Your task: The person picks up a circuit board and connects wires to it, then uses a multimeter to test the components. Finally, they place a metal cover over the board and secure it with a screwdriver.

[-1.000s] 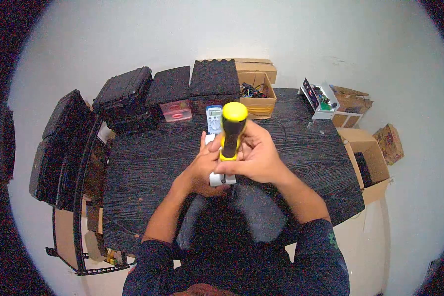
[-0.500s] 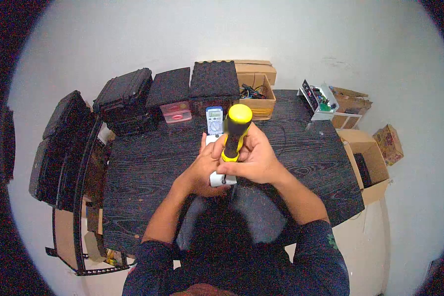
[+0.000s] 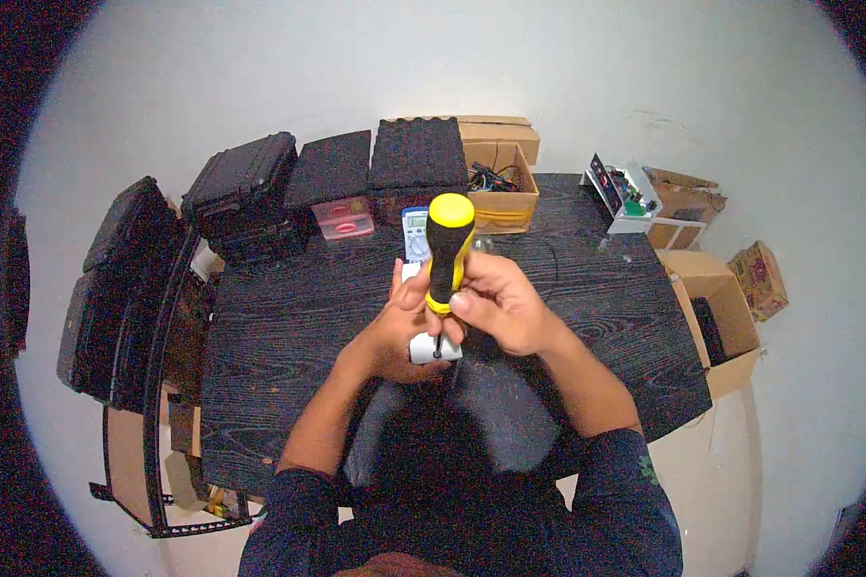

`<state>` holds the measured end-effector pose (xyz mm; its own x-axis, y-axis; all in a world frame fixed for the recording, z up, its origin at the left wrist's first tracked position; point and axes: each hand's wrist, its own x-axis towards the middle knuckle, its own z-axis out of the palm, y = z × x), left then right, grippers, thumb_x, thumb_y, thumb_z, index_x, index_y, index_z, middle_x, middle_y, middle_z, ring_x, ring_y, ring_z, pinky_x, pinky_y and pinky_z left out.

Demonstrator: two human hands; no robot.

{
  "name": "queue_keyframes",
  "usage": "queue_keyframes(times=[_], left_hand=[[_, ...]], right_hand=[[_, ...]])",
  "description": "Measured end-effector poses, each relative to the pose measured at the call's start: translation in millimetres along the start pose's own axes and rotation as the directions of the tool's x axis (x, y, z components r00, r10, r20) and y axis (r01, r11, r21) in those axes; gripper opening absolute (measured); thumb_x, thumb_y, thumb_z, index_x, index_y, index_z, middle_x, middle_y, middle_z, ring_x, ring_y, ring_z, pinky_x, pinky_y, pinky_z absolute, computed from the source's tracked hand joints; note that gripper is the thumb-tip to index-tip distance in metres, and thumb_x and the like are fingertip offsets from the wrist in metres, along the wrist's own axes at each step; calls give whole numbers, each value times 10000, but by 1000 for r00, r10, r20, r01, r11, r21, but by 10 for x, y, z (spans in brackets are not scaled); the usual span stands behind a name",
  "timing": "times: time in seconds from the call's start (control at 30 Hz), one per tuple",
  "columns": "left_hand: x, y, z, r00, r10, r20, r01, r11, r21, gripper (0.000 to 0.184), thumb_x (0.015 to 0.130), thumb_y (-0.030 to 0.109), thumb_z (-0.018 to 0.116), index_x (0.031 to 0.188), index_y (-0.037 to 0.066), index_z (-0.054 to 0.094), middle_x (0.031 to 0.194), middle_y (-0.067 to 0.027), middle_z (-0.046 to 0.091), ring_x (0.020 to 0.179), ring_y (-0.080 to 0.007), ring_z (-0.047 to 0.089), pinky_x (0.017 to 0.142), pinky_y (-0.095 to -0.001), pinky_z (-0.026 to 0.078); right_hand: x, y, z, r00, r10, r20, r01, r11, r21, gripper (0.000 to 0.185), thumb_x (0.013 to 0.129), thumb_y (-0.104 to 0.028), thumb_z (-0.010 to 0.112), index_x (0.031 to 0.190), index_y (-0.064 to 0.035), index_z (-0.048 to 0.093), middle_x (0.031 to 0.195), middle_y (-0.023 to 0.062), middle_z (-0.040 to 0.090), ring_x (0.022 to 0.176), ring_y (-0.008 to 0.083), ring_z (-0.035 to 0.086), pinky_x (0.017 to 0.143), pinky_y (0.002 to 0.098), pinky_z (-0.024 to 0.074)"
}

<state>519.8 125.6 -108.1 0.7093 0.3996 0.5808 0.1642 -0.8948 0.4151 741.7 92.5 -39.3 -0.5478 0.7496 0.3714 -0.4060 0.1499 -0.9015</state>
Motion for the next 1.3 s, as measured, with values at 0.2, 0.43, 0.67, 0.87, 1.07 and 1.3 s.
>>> queue_keyframes(times=[0.2,0.43,0.67,0.87,1.07,1.3], left_hand=[[20,-7,19,999,-14,28,13,998,56,550,607,284,890,1128,199,737,1297,-46,663,1392,-374,433,1184,-702,121],[8,2,12,1000,11,-15,-11,1000,-6,531,643,315,880,1141,201,733,1295,-50,653,1386,-371,441,1184,-751,7],[-5,-39,27,998,-35,44,34,999,23,562,625,319,886,1153,200,733,1343,-60,629,1396,-379,424,1182,-759,5],[-28,-85,52,999,16,28,-17,999,45,579,623,330,887,1166,202,731,1369,-65,621,1401,-392,415,1184,-761,4],[-8,-26,27,1000,2,18,-3,1000,23,596,619,326,898,1176,200,728,1383,-58,614,1405,-392,413,1184,-763,6],[-5,-42,33,995,-52,83,49,998,29,583,623,332,899,1165,198,728,1384,-44,616,1391,-379,437,1190,-751,21]], right_hand=[[60,-49,138,986,-165,7,162,960,-228,483,904,-120,804,1255,-7,493,1126,225,689,831,252,735,667,314,603],[-9,-83,97,999,-40,-30,36,991,-126,409,950,-169,748,1256,19,551,1156,213,683,861,250,743,631,296,597],[41,-1,123,986,-169,-8,167,980,-110,484,924,-110,774,1259,-16,438,1175,228,667,845,240,727,631,311,590],[19,-101,133,998,-33,-55,25,991,-132,524,939,-164,765,1349,19,496,1197,225,672,887,242,742,641,285,591],[34,-19,149,988,-151,16,152,982,-112,491,914,-117,781,1282,4,479,1201,241,679,878,243,747,615,269,574],[40,-172,198,999,-18,-49,9,984,-179,432,881,-58,807,1215,37,551,1190,239,687,893,259,757,730,329,630]])
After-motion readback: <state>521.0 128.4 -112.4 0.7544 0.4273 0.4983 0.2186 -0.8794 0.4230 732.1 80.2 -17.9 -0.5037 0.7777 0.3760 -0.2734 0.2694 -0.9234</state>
